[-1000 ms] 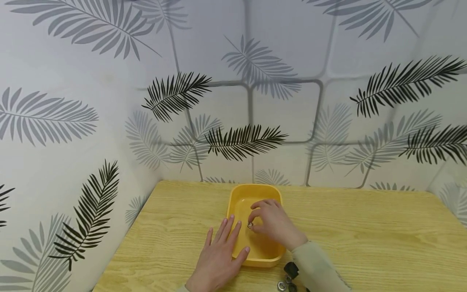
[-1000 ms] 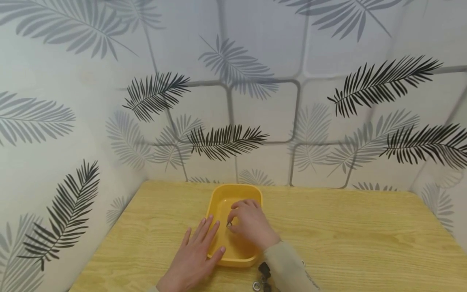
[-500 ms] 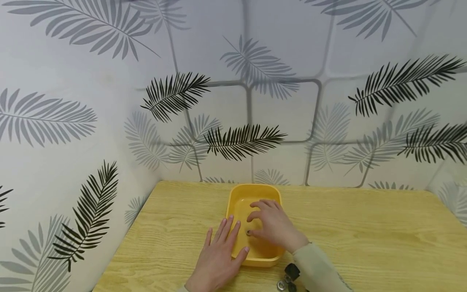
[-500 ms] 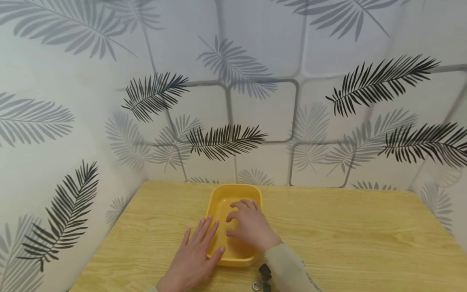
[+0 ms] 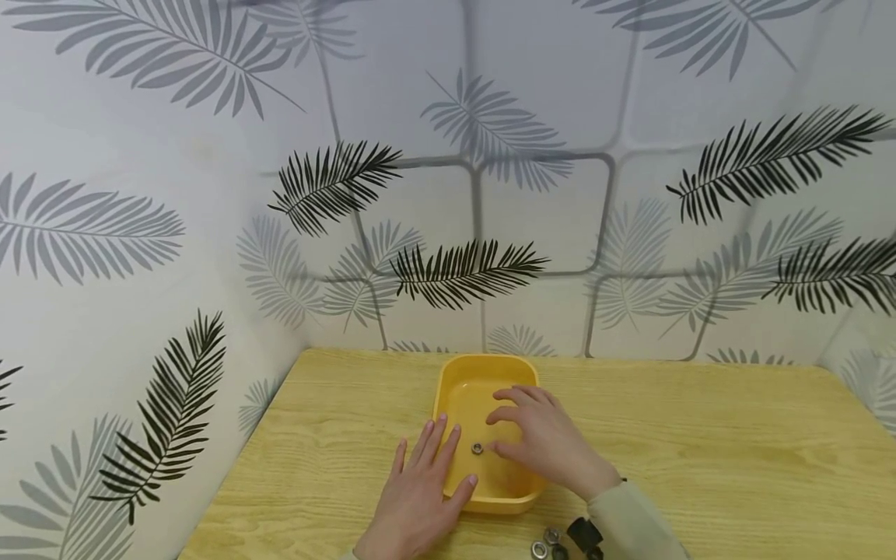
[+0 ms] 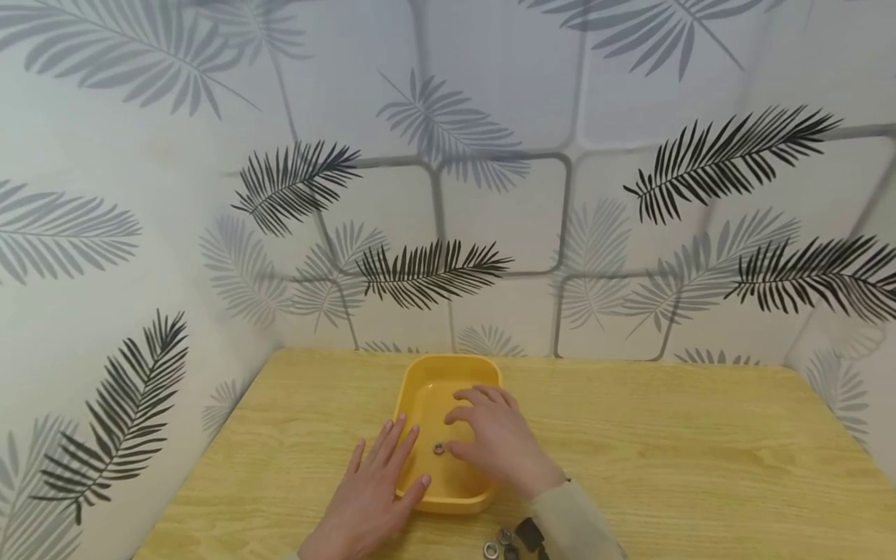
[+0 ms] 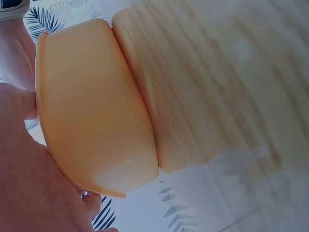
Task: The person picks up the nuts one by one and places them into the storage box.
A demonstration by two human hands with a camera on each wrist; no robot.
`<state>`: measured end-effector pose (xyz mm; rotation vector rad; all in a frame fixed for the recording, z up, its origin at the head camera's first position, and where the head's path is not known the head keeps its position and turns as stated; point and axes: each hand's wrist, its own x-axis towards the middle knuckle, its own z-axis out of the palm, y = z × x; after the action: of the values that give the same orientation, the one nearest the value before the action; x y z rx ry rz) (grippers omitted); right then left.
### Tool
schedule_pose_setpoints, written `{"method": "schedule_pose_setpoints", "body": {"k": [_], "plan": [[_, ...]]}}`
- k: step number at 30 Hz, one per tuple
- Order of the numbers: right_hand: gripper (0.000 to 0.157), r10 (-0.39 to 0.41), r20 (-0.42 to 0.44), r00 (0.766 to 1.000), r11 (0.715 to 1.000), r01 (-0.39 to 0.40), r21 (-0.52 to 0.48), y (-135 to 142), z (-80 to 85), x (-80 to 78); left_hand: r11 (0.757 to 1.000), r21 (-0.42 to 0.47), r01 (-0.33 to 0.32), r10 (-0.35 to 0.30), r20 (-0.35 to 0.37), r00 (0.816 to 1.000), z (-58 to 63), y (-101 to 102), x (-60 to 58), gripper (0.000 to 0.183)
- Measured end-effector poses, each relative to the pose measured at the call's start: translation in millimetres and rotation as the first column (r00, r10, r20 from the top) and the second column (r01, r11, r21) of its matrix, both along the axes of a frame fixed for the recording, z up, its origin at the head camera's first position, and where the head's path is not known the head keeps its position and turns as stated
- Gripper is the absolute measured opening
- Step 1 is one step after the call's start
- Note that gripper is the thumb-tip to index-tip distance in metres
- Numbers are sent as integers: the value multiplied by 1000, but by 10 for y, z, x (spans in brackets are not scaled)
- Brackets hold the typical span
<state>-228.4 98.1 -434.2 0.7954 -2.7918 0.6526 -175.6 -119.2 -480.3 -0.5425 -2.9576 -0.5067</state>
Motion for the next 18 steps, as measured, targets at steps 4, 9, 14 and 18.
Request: {"method": "schedule_pose_setpoints", "body": {"k": [4, 9, 14, 18], "plan": [[28, -7, -17, 1000, 1000, 7, 2, 79, 24, 36, 1000, 6, -4, 4, 4, 1000, 0, 0, 4, 70], [27, -7, -57, 998, 1000, 7, -3, 170, 60, 77, 1000, 27, -5, 5, 10, 1000, 5, 3, 7, 69], [28, -22, -88, 996, 1000, 22, -2, 255, 104, 140, 1000, 30, -4, 4, 19, 1000, 15, 9, 10, 69], [27, -31, -108, 994, 999, 30, -12, 317, 160, 205, 999, 36, -3, 3, 10, 1000, 19, 12, 15, 69]]}}
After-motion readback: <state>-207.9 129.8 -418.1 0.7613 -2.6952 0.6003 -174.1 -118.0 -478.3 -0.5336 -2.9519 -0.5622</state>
